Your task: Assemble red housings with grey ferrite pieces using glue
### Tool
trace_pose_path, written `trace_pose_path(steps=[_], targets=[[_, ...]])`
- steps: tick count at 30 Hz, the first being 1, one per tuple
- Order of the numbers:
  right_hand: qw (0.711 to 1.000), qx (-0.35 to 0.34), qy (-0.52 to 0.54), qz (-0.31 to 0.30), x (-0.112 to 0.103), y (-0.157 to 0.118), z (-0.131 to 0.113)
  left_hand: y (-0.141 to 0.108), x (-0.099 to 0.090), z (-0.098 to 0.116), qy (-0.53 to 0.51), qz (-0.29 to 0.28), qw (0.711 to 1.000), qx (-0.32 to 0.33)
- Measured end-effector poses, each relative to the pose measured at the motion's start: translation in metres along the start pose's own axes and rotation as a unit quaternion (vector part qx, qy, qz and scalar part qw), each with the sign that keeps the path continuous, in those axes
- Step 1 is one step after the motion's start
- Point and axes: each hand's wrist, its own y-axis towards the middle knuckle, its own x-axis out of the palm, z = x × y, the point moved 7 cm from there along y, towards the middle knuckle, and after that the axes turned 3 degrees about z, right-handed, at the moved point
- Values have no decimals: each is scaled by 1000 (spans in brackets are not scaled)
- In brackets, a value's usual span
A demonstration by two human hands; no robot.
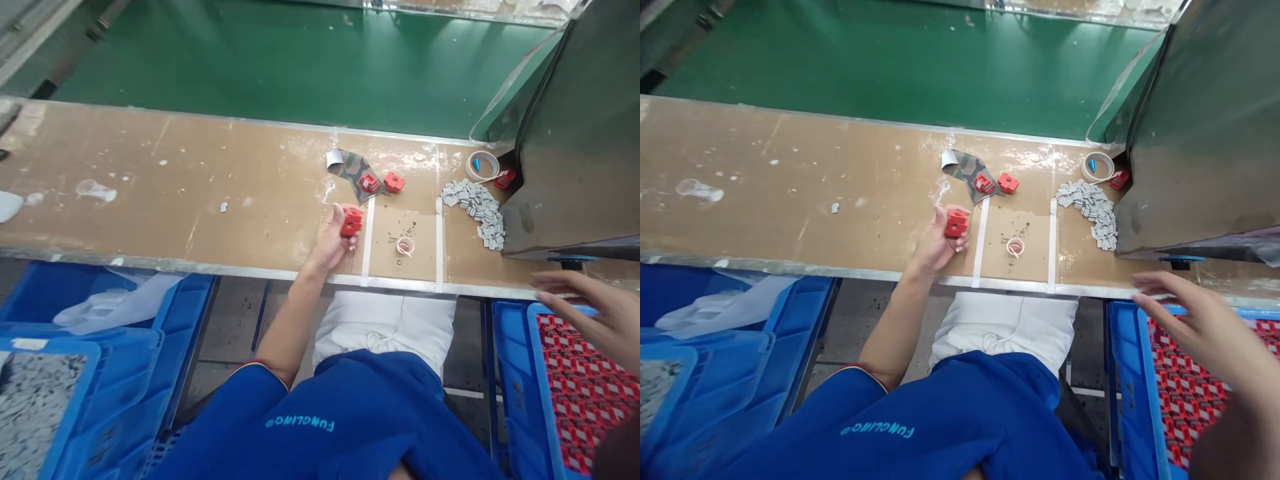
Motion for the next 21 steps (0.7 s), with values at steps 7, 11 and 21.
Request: trace_pose_path(steps=[7, 11, 21], targets=[[979, -175, 94, -47, 126, 60, -91, -32, 22, -34, 24, -79, 996, 19], [960, -248, 128, 11, 153, 64, -105, -39, 19, -44, 63, -98, 989, 87], [933, -207, 227, 187, 161, 82, -91, -47, 18, -44, 247, -42, 946, 204]])
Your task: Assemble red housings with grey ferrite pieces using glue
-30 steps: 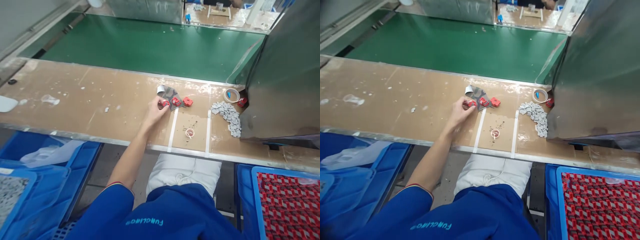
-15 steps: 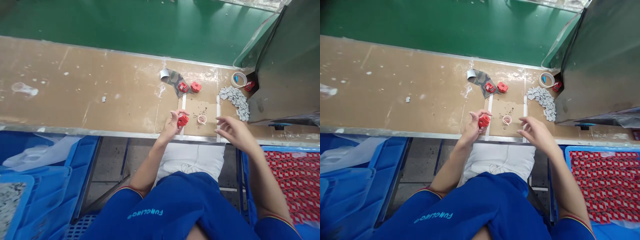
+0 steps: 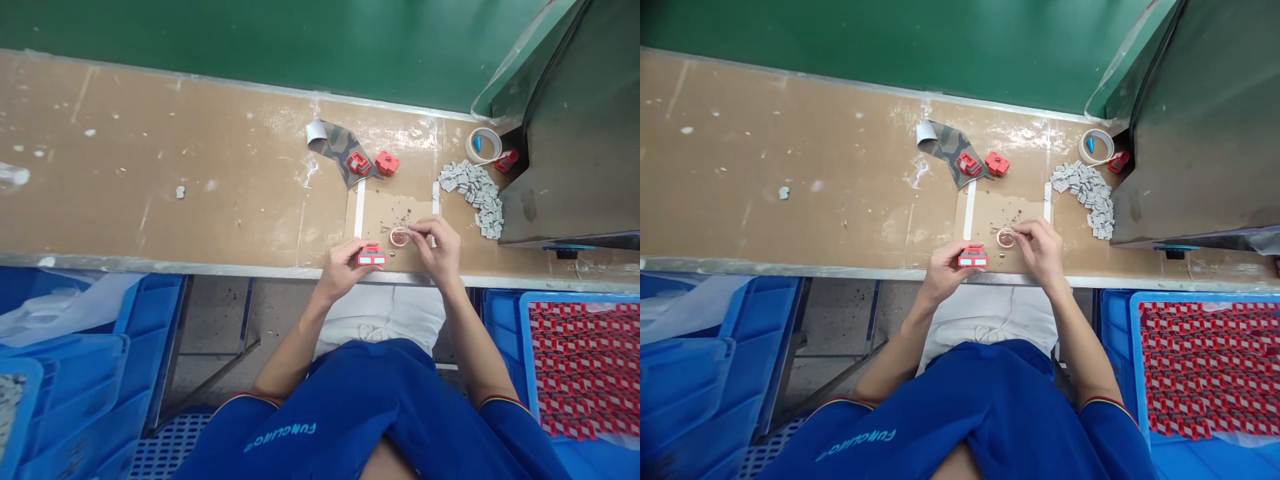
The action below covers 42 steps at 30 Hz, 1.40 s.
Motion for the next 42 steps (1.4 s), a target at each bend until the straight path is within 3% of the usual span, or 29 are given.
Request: trace_pose_path(steps=[4, 6, 9, 12, 17, 23, 34, 39, 42], targets=[[996, 49, 29, 69, 0, -8, 10, 1, -4, 6, 45, -6, 997, 63], [987, 106, 77, 92, 3, -16, 20, 1, -6, 5, 47, 0, 996, 75], [957, 211, 141, 143, 2, -29, 36, 0, -5, -3, 36, 5, 998, 41], [938, 251, 175, 166, 0, -35, 39, -2, -2, -13, 29, -4, 999, -13], [945, 213, 185, 167, -6, -38, 10, -3, 0, -12, 43, 1, 999, -25], [973, 120, 168, 101, 8, -41, -22, -1, 1, -5, 63, -9, 998, 7], [983, 118, 129, 48, 27, -42, -15, 1, 2, 2, 42, -14, 999, 13], [986, 95, 124, 50, 24, -39, -23, 1, 2, -1, 45, -14, 999, 0], [987, 93, 102, 78, 11, -34, -21, 0, 1, -3, 42, -12, 999, -9]])
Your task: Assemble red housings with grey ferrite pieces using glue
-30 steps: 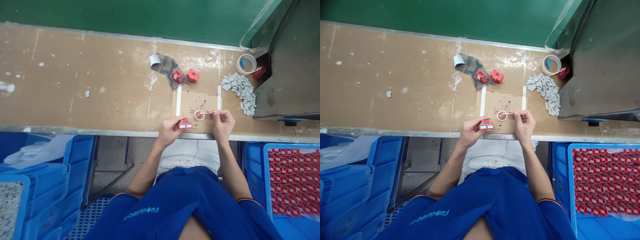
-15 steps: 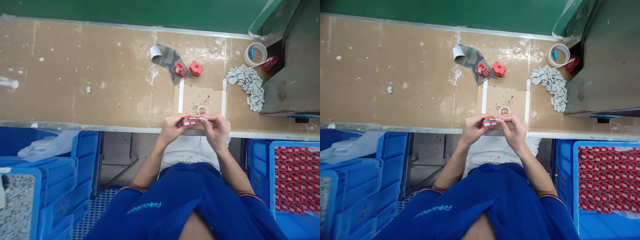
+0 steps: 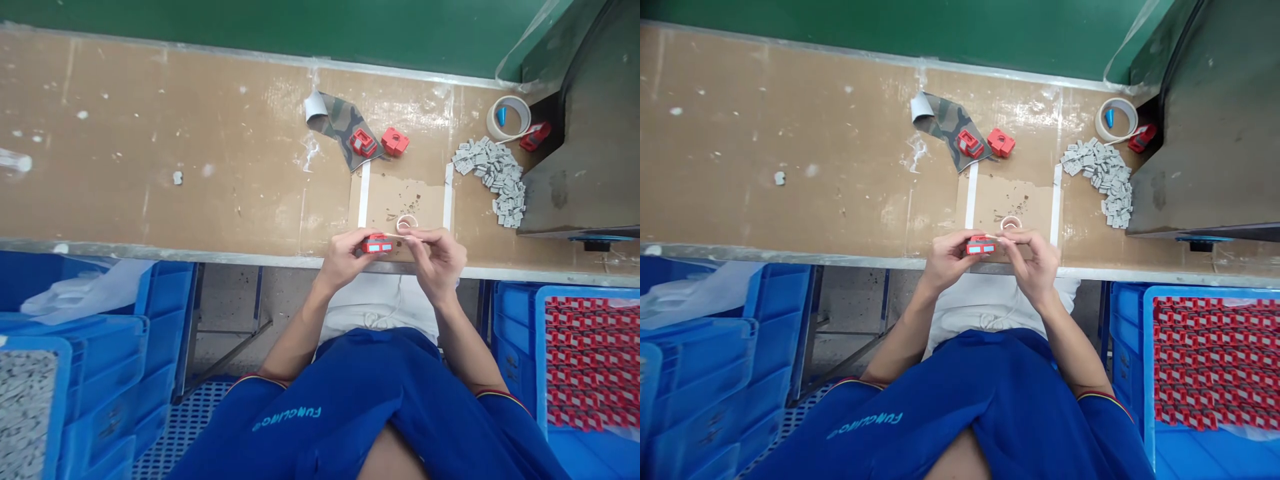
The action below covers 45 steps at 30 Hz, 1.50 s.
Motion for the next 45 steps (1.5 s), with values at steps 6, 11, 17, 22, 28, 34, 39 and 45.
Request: trace_pose_path(steps=[6, 11, 17, 22, 28, 34, 39, 45], targets=[[992, -41, -109, 47, -21, 14, 8, -2, -2, -2, 9, 2, 1000, 8], [988, -72, -117, -77, -11, 25, 17, -2, -5, -3, -1, 3, 999, 42], [957, -48, -283, -47, -57, 113, 58, -1, -6, 1, -11, -2, 996, 87], [909, -37, -374, -183, -47, 159, 99, -2, -7, 2, -26, -7, 995, 93], [834, -78, -489, -242, -30, 146, 96, -3, -6, 3, -33, -7, 994, 106], [889, -34, -424, -168, -51, 140, 92, -1, -7, 5, -60, -15, 991, 121], [968, -8, -242, -60, -68, 103, 34, -3, -5, -2, -149, -37, 985, 74], [977, -12, -44, -207, -3, 10, -39, -5, 0, -9, -217, -77, 973, 12]])
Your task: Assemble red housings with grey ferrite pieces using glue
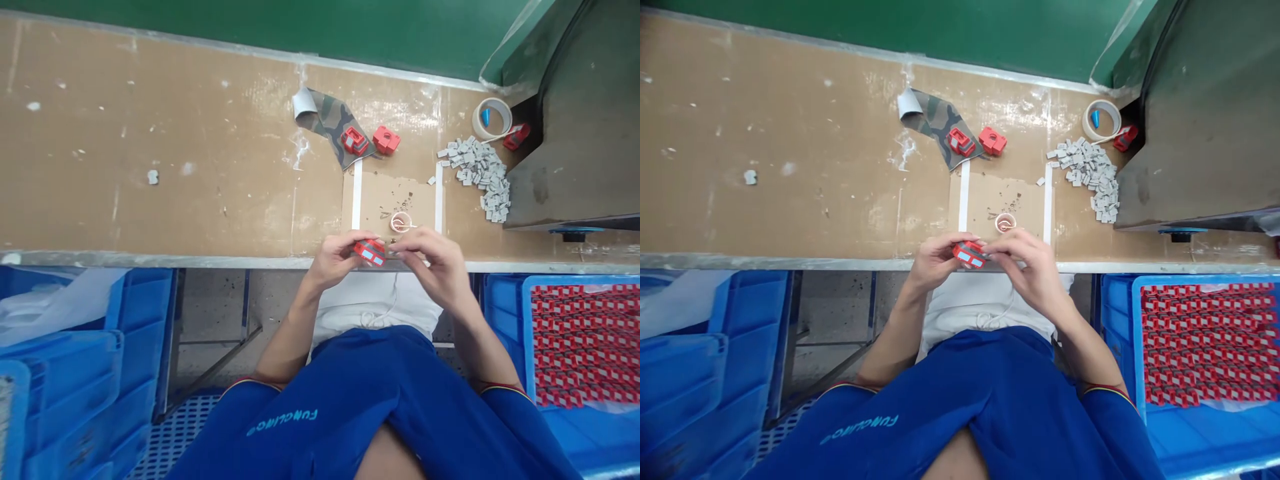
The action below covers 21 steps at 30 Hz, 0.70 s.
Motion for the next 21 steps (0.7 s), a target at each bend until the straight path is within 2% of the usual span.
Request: trace_pose_path(steps=[2, 4, 11, 17, 21], targets=[[1000, -1, 26, -2, 19, -6, -3, 0, -2, 0, 13, 3, 1000, 1], [999, 6, 30, 17, 26, -5, 2, 0, -3, 1, 23, 6, 1000, 2], [997, 60, 30, 25, 29, -5, 17, -2, -2, 1, 38, 13, 999, -7], [991, 86, 68, 77, 35, -12, 22, -1, -3, 6, 63, 27, 998, 14], [996, 67, 32, 41, 35, -11, 21, 0, -1, 9, 74, 11, 997, 25]])
